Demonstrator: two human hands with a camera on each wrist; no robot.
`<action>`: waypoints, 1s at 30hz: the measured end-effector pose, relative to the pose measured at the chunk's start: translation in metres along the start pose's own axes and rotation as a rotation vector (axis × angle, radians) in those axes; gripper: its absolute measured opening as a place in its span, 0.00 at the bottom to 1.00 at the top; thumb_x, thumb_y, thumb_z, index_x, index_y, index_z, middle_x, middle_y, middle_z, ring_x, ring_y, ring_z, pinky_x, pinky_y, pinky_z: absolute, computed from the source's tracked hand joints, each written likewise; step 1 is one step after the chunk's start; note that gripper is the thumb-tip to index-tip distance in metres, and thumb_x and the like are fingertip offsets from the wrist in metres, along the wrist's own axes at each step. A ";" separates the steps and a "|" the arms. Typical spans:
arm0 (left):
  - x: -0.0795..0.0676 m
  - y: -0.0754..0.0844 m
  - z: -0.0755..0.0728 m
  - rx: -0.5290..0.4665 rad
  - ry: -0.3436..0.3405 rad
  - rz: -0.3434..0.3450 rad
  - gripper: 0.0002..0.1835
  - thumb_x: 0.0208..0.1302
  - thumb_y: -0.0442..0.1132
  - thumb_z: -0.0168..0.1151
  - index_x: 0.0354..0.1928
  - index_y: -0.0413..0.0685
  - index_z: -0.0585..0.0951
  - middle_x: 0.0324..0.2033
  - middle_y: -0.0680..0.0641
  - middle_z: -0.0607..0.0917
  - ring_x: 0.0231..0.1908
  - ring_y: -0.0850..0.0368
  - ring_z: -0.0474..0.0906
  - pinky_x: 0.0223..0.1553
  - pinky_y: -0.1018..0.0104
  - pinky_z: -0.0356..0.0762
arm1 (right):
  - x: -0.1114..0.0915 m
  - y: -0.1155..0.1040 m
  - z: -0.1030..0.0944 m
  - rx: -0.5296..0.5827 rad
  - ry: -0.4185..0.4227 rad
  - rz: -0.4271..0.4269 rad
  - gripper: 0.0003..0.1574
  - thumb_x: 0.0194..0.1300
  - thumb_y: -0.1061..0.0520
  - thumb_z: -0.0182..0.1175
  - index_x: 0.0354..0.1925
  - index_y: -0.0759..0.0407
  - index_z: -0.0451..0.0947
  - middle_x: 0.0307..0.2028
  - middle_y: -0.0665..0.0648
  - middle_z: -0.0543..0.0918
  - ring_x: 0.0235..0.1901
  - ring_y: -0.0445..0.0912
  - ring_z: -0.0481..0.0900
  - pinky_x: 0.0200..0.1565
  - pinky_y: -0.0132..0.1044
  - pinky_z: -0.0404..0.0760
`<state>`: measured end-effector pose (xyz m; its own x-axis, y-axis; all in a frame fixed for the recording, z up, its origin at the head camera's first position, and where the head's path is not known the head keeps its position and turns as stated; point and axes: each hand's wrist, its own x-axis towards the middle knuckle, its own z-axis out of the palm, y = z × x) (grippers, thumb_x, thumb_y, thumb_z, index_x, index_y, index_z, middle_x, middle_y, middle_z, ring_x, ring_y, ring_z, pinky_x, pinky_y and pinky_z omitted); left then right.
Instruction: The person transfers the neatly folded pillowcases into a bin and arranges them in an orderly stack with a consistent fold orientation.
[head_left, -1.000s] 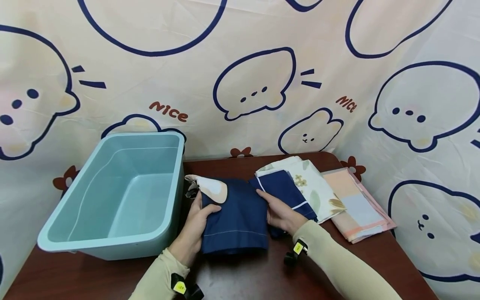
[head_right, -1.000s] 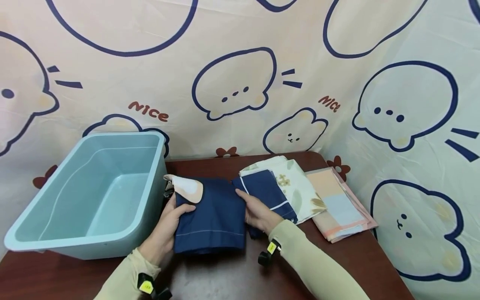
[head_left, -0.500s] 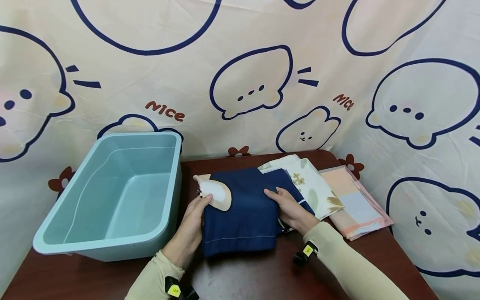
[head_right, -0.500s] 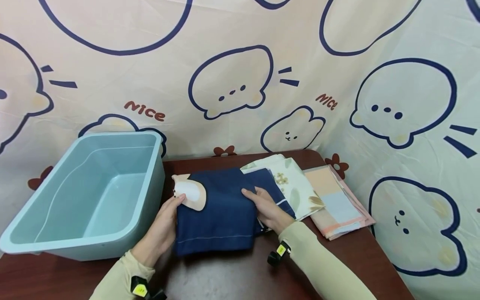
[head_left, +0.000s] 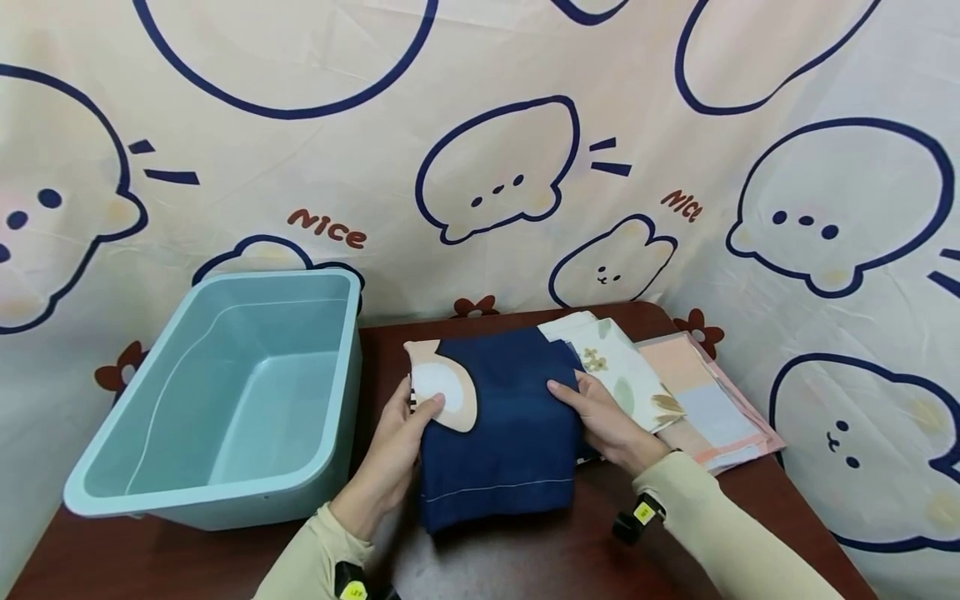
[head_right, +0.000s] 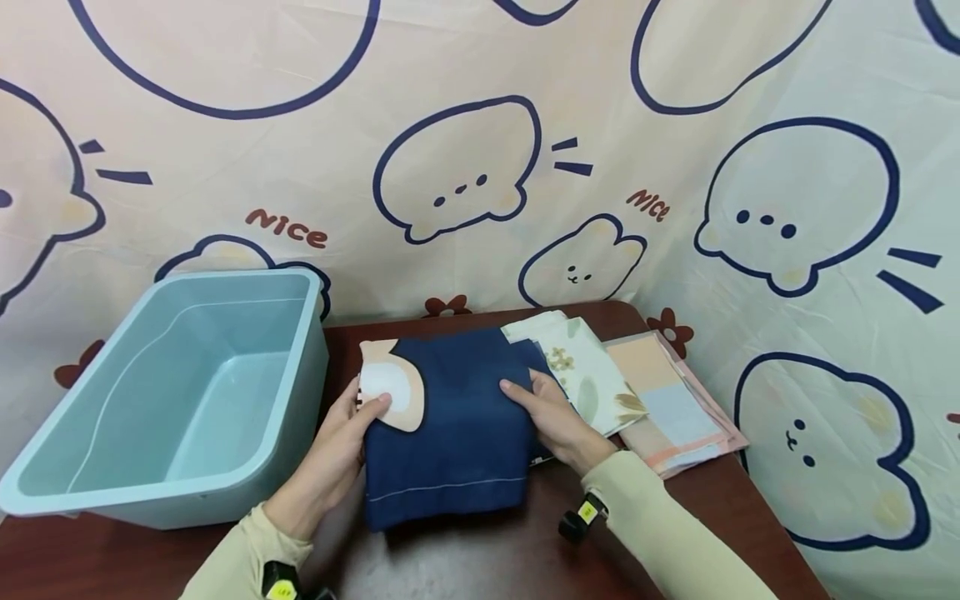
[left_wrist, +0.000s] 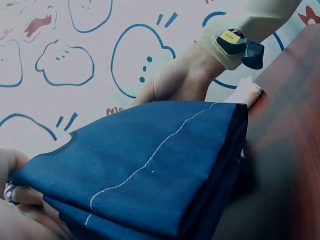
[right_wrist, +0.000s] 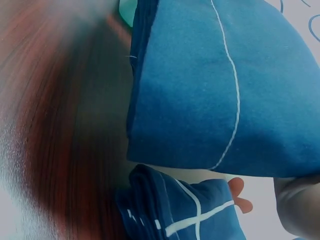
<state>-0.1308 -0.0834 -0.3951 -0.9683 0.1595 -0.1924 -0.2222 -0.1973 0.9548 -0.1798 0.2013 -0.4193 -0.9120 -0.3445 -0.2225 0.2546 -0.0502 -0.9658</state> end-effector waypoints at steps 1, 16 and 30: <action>0.000 0.001 0.001 -0.001 -0.005 0.002 0.32 0.79 0.42 0.49 0.79 0.56 0.52 0.63 0.40 0.77 0.48 0.64 0.84 0.49 0.69 0.82 | -0.001 -0.001 0.000 -0.002 -0.004 -0.002 0.30 0.78 0.49 0.53 0.70 0.61 0.63 0.53 0.45 0.83 0.50 0.40 0.84 0.52 0.36 0.83; -0.011 0.030 0.011 0.206 0.023 0.026 0.33 0.75 0.39 0.54 0.75 0.50 0.53 0.69 0.44 0.64 0.66 0.50 0.64 0.65 0.57 0.65 | -0.006 -0.021 0.000 -0.107 0.007 -0.030 0.37 0.78 0.47 0.54 0.75 0.60 0.57 0.66 0.56 0.75 0.55 0.40 0.82 0.56 0.35 0.81; -0.018 0.058 0.020 0.314 0.021 0.041 0.38 0.71 0.32 0.52 0.77 0.50 0.46 0.73 0.40 0.60 0.71 0.45 0.61 0.72 0.45 0.60 | -0.019 -0.044 0.002 -0.158 -0.006 0.010 0.38 0.77 0.55 0.47 0.79 0.55 0.49 0.76 0.60 0.61 0.61 0.41 0.74 0.58 0.34 0.76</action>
<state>-0.1241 -0.0779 -0.3315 -0.9786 0.1370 -0.1538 -0.1400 0.1054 0.9845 -0.1734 0.2079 -0.3726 -0.9076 -0.3499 -0.2319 0.2096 0.1010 -0.9726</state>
